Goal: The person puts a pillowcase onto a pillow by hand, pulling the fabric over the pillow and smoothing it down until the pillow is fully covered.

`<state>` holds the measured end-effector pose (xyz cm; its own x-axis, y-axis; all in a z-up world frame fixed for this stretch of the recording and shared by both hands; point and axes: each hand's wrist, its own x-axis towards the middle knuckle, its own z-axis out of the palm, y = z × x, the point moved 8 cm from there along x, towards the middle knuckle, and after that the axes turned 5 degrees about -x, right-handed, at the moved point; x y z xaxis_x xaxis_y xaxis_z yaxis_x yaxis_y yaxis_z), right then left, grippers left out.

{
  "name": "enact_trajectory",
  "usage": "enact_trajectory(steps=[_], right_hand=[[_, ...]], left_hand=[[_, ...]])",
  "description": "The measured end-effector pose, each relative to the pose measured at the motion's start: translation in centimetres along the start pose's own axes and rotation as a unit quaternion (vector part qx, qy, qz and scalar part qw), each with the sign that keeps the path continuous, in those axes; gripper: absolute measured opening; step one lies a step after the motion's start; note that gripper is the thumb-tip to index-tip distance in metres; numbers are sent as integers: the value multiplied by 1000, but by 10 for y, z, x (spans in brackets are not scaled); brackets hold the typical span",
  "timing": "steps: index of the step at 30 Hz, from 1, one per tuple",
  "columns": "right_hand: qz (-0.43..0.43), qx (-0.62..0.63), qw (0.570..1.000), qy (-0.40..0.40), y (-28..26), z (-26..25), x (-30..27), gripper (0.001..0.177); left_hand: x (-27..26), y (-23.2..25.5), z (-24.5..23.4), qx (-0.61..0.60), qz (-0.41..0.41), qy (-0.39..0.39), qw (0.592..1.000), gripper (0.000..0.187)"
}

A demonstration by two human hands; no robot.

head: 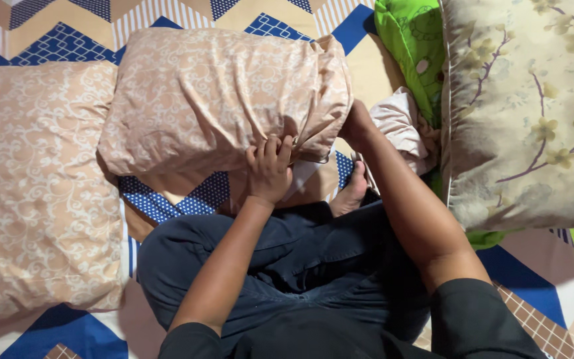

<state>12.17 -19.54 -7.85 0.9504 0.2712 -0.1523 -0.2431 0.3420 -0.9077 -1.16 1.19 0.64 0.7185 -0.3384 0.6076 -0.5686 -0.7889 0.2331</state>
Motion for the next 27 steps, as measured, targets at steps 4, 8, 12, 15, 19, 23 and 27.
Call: enact_trajectory(steps=[4, 8, 12, 15, 19, 23, 27], right_hand=[[38, -26, 998, 37, 3, -10, -18, 43], [24, -150, 981, 122, -7, -3, -19, 41], [90, -204, 967, 119, -1, 7, -26, 39], [103, -213, 968, 89, 9, 5, -25, 37], [36, -141, 984, 99, 2, 13, -18, 29], [69, -15, 996, 63, 3, 38, -27, 34], [74, 0, 997, 32, -1, 53, -36, 27]], left_hand=[[6, 2, -1, -50, 27, -12, 998, 66], [10, 1, 9, -28, 7, -15, 999, 56], [13, -4, 16, -41, -13, 9, 999, 43], [14, -2, 18, -23, -10, 25, 999, 36], [14, -6, 20, -20, -16, 19, 999, 32], [14, -7, 23, -27, -22, 14, 999, 31], [17, -8, 19, -25, -31, 21, 999, 31]])
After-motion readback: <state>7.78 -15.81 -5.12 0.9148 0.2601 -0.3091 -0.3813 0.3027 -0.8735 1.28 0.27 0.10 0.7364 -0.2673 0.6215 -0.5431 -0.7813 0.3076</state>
